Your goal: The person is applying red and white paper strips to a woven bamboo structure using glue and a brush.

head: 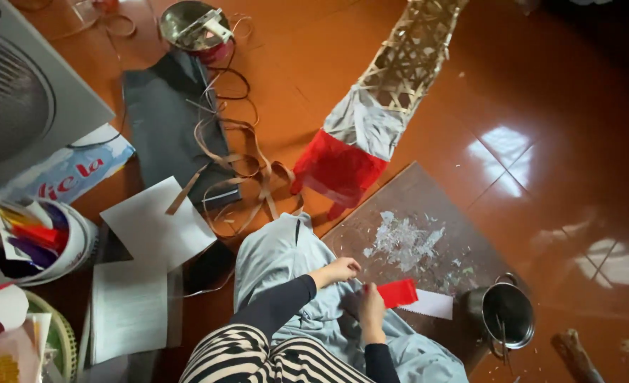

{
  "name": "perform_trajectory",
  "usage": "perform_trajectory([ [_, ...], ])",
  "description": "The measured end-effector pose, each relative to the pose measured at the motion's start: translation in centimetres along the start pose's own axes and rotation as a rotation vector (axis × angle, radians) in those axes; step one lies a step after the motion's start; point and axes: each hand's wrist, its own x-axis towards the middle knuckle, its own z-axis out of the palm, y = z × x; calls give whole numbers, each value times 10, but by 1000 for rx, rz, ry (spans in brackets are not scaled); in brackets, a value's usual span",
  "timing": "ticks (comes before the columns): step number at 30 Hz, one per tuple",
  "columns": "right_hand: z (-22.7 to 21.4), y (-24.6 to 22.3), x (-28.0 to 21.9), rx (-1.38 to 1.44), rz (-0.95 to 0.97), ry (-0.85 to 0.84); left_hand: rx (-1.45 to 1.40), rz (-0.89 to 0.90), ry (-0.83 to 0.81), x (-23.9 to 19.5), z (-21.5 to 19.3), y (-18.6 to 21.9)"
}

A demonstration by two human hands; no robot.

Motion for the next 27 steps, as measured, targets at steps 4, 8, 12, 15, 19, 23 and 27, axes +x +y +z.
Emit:
perform_trajectory([
  [4, -124, -45, 11, 179, 104, -5, 64, 338, -212, 15, 1, -16],
  [8, -160, -11, 42, 520, -60, 190, 4, 249, -470, 14, 12, -23],
  [12, -165, 87, 86, 529, 17, 139, 291, 67, -185, 13, 15, -24],
  [15, -234, 71, 56, -204, 206, 241, 368, 72, 3, 11, 22, -19],
  [19, -198, 213, 41, -501, 577, 68, 397, 13, 89, 10, 25, -21],
  [23, -173, 278, 15, -377, 679, -37, 459, -44, 137, 15, 23, -29],
  [27, -201, 256, -4, -611, 624, 132, 465, -39, 175, 13, 21, -29],
])
